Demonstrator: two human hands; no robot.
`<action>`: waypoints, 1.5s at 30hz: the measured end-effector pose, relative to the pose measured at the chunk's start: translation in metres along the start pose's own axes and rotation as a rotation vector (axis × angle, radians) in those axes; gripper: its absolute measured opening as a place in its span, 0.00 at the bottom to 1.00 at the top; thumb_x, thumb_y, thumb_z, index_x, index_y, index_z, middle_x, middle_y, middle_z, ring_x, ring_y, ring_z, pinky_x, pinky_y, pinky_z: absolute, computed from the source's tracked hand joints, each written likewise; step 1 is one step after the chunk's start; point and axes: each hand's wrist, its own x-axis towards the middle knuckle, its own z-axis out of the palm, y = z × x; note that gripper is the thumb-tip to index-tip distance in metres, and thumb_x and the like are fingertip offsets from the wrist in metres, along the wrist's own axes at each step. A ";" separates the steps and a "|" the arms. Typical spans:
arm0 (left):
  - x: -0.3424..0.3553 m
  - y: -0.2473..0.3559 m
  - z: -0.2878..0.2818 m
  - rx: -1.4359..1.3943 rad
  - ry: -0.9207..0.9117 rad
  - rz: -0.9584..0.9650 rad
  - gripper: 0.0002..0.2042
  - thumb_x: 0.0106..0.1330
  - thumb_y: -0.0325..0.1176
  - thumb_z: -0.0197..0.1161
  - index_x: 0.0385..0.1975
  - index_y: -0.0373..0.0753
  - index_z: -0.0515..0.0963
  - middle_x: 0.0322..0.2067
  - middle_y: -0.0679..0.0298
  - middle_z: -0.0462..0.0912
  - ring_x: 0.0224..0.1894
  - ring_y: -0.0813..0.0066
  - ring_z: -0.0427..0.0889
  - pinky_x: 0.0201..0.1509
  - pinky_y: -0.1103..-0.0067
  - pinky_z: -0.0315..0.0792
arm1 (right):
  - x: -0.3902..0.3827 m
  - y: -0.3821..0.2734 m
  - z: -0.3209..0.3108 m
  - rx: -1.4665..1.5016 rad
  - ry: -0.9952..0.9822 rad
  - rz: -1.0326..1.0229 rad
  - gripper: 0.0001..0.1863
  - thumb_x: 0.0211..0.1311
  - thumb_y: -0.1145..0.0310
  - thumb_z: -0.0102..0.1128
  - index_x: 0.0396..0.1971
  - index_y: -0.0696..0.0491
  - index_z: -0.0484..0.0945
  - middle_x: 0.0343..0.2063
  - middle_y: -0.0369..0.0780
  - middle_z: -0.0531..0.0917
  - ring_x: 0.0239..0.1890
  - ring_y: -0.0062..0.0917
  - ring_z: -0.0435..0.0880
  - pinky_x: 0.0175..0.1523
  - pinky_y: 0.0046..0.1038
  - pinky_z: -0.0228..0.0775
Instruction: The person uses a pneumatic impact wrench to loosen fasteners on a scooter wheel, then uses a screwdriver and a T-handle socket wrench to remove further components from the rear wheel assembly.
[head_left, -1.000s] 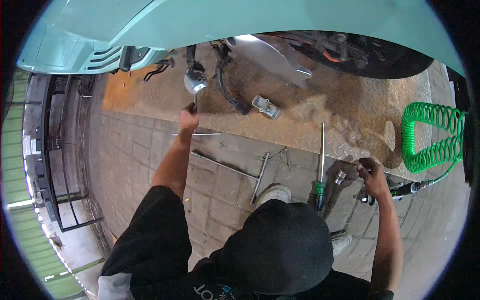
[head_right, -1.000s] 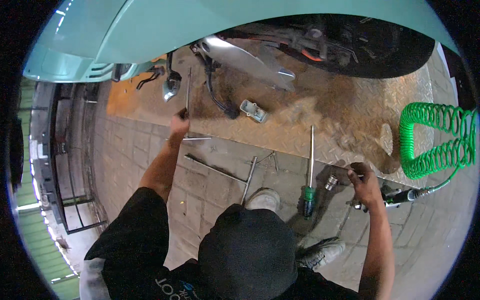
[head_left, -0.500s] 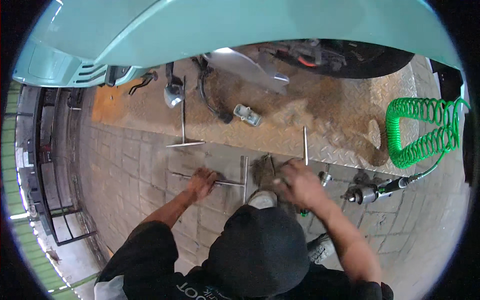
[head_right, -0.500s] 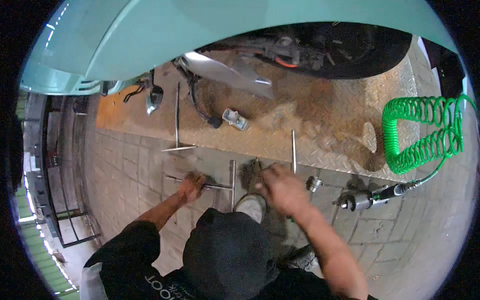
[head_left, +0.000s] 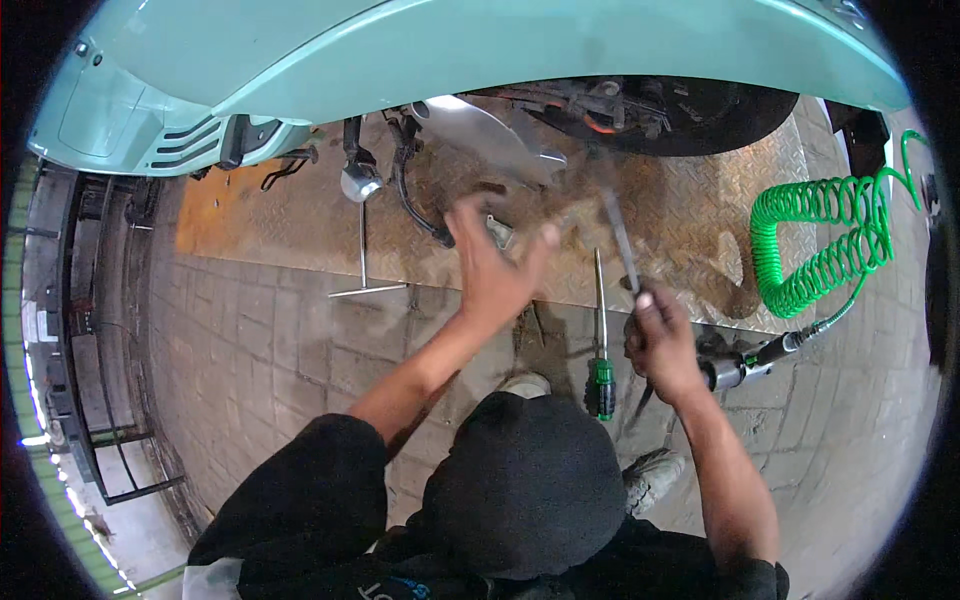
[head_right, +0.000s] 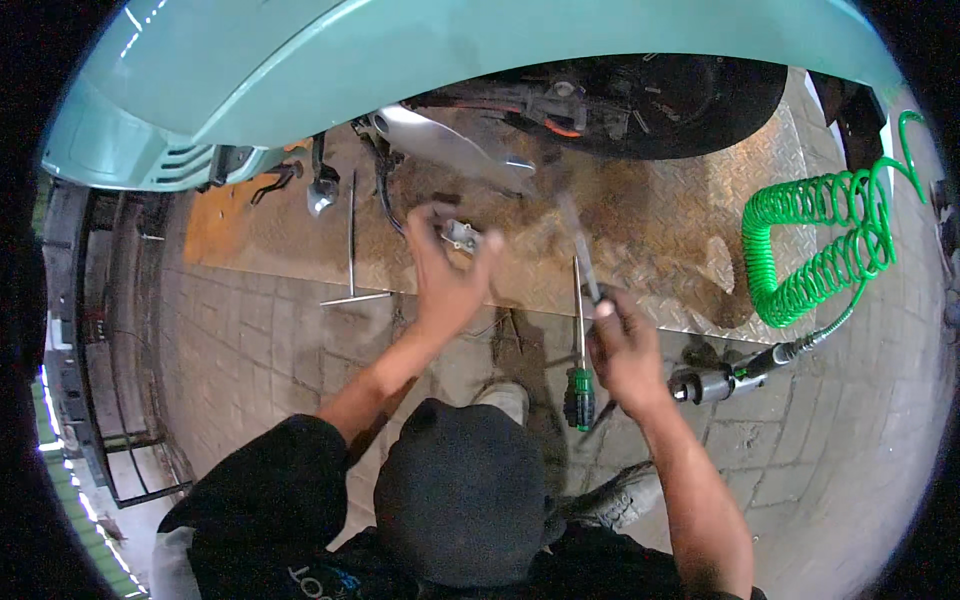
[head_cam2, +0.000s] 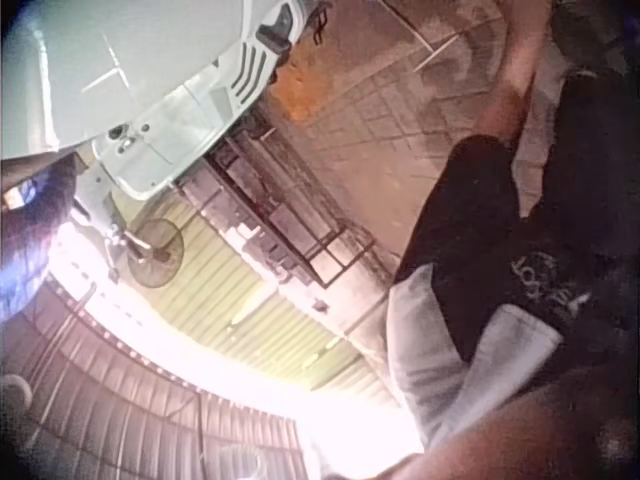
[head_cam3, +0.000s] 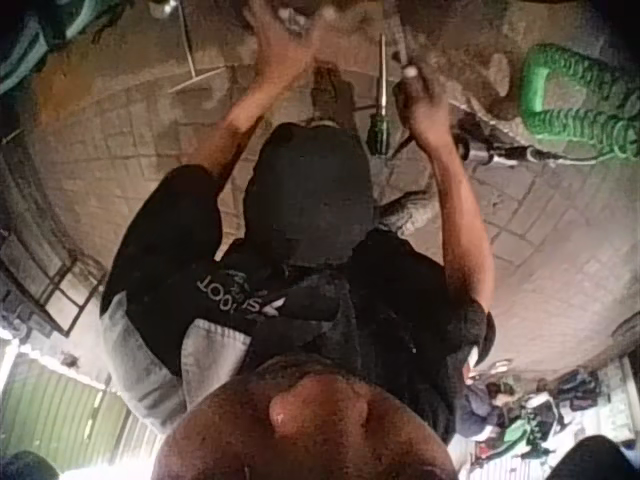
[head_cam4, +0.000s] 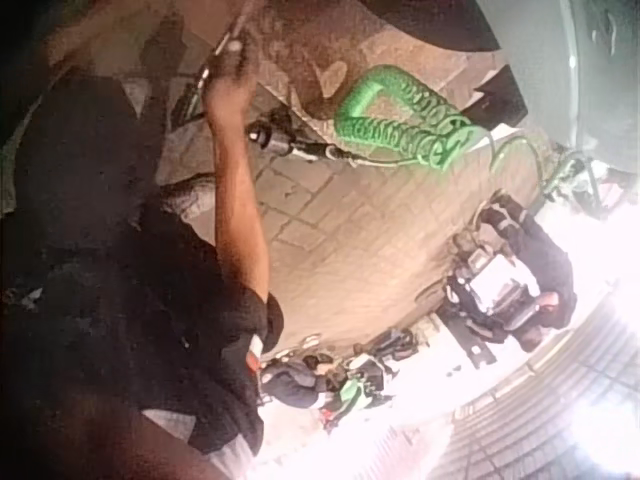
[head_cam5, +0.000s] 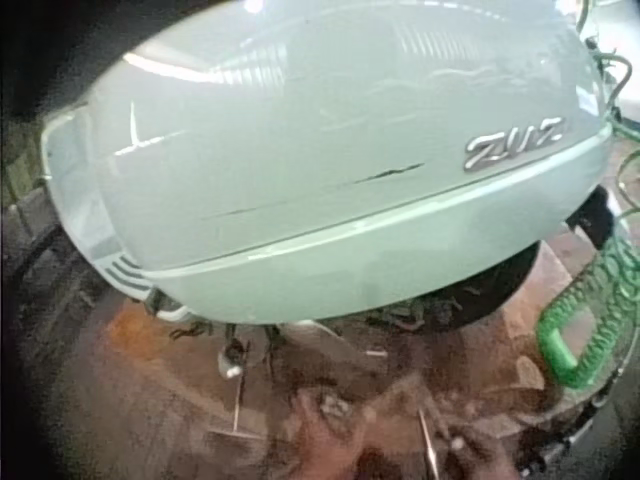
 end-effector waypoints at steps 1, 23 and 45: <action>-0.004 -0.016 0.012 -0.128 -0.029 -0.293 0.20 0.65 0.44 0.58 0.46 0.32 0.70 0.37 0.55 0.76 0.45 0.59 0.77 0.48 0.67 0.72 | -0.001 -0.011 0.007 0.009 -0.018 -0.004 0.18 0.71 0.56 0.45 0.51 0.52 0.70 0.20 0.33 0.74 0.13 0.21 0.69 0.18 0.27 0.61; 0.061 0.030 0.079 -0.939 -0.285 -0.798 0.09 0.65 0.30 0.60 0.40 0.33 0.76 0.32 0.61 0.82 0.23 0.70 0.83 0.21 0.78 0.76 | -0.002 0.015 0.033 0.873 -0.387 0.296 0.20 0.70 0.53 0.44 0.55 0.48 0.66 0.34 0.34 0.77 0.29 0.24 0.79 0.37 0.42 0.78; 0.068 0.034 0.076 -0.622 -0.278 -0.659 0.14 0.63 0.36 0.63 0.34 0.27 0.79 0.29 0.55 0.84 0.25 0.66 0.85 0.27 0.74 0.76 | 0.005 0.071 0.051 1.439 -0.556 0.117 0.24 0.68 0.61 0.49 0.62 0.49 0.63 0.28 0.34 0.75 0.19 0.14 0.62 0.26 0.20 0.55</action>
